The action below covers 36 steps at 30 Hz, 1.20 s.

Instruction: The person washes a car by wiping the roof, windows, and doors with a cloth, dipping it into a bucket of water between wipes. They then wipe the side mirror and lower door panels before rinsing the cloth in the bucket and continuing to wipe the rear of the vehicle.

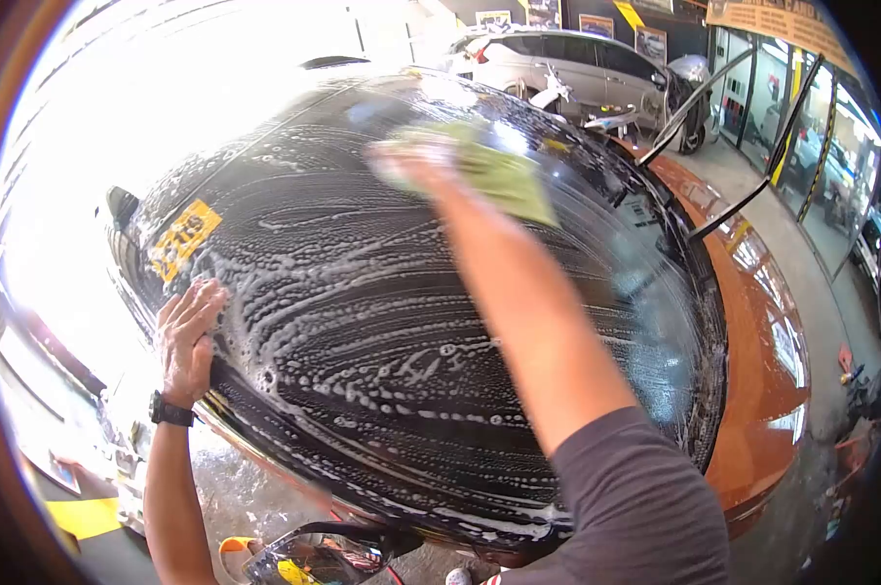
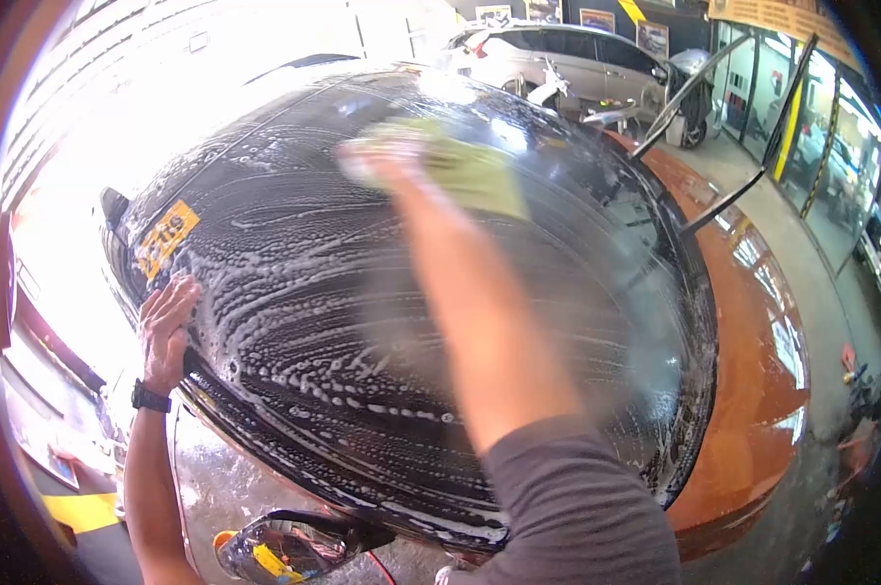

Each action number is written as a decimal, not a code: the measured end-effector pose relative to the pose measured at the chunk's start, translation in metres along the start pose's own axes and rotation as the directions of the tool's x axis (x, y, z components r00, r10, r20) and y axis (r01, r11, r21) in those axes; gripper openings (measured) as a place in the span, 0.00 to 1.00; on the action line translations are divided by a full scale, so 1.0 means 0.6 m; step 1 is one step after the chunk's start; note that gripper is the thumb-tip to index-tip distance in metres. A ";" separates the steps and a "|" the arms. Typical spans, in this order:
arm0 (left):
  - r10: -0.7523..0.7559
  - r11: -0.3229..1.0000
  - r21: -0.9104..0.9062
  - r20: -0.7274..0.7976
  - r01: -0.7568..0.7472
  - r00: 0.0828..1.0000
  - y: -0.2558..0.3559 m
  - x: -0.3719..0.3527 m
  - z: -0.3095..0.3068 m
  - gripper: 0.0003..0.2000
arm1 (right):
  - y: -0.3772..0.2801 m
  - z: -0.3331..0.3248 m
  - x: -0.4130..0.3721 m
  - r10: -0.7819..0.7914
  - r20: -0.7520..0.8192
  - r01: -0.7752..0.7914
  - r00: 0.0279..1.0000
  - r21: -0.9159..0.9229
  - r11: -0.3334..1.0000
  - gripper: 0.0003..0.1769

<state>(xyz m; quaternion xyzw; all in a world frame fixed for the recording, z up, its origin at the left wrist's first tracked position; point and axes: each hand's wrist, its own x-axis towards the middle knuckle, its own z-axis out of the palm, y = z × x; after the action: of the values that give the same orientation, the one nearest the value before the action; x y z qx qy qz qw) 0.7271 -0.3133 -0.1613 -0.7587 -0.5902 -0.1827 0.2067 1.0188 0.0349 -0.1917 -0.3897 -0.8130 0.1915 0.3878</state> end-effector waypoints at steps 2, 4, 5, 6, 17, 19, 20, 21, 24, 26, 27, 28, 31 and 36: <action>-0.018 1.000 -0.005 0.017 0.018 1.000 0.007 0.005 0.000 0.37 | -0.207 0.046 -0.017 -0.217 0.199 0.242 0.956 -0.111 0.964 0.42; -0.034 0.999 -0.034 0.013 0.035 0.999 0.012 0.009 0.003 0.40 | -0.377 0.047 -0.063 -0.370 0.377 0.484 0.849 -0.273 0.832 0.46; -0.032 0.999 -0.028 0.025 0.032 0.999 -0.002 0.004 0.005 0.40 | -0.374 0.135 -0.044 -0.539 0.337 0.601 0.772 -0.112 0.791 0.49; -0.052 0.999 -0.008 0.035 0.052 0.998 -0.023 -0.009 0.009 0.40 | -0.367 0.158 -0.033 -0.612 0.302 0.649 0.731 -0.030 0.760 0.50; -0.030 0.999 0.012 0.015 0.029 0.999 -0.004 0.010 0.015 0.43 | 0.312 -0.193 -0.079 0.150 -0.114 -0.162 0.982 -0.104 0.981 0.33; -0.010 1.000 0.002 -0.001 0.010 1.000 -0.003 0.010 0.013 0.42 | 0.525 -0.274 -0.210 0.290 -0.240 -0.343 0.926 -0.221 0.913 0.37; 0.027 1.000 -0.005 -0.023 -0.027 0.999 -0.007 0.010 0.016 0.42 | 0.583 -0.317 -0.307 0.403 -0.272 -0.451 0.874 -0.143 0.881 0.38; 0.065 0.998 -0.011 -0.045 -0.065 0.997 -0.012 0.008 0.017 0.42 | 0.635 -0.360 -0.403 0.508 -0.299 -0.547 0.808 -0.061 0.835 0.39; 0.110 0.993 -0.023 -0.079 -0.113 0.991 -0.019 0.001 0.013 0.41 | 0.593 -0.430 -0.687 0.634 -0.223 -0.634 0.741 -0.544 0.549 0.28; 0.142 0.989 -0.019 -0.131 -0.146 0.981 -0.027 -0.006 0.011 0.35 | 0.638 -0.420 -0.824 0.636 -0.216 -0.585 0.741 -0.673 0.452 0.29; 0.156 0.987 -0.011 -0.180 -0.160 0.971 -0.028 -0.013 0.012 0.30 | 0.620 -0.415 -0.855 0.632 -0.202 -0.546 0.748 -0.727 0.415 0.30; 0.136 0.991 0.008 -0.198 -0.137 0.971 -0.030 -0.019 0.015 0.30 | 0.600 -0.409 -0.885 0.628 -0.187 -0.504 0.756 -0.778 0.376 0.32; 0.076 0.997 0.021 -0.217 -0.073 0.973 -0.033 -0.045 0.024 0.23 | 0.505 -0.339 -0.974 0.578 -0.163 -0.418 0.799 -0.842 0.340 0.30; 0.116 0.981 -0.134 -0.148 -0.136 0.982 -0.006 -0.229 -0.012 0.27 | 0.063 -0.239 -0.999 0.716 0.016 -0.262 0.698 -0.924 0.277 0.18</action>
<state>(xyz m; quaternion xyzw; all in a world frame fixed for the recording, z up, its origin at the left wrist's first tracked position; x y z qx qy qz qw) 0.6910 -0.4291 -0.2263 -0.7930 -0.5101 -0.2637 0.2033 1.3861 -0.4089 -0.4134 -0.7133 -0.6837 -0.0575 -0.1429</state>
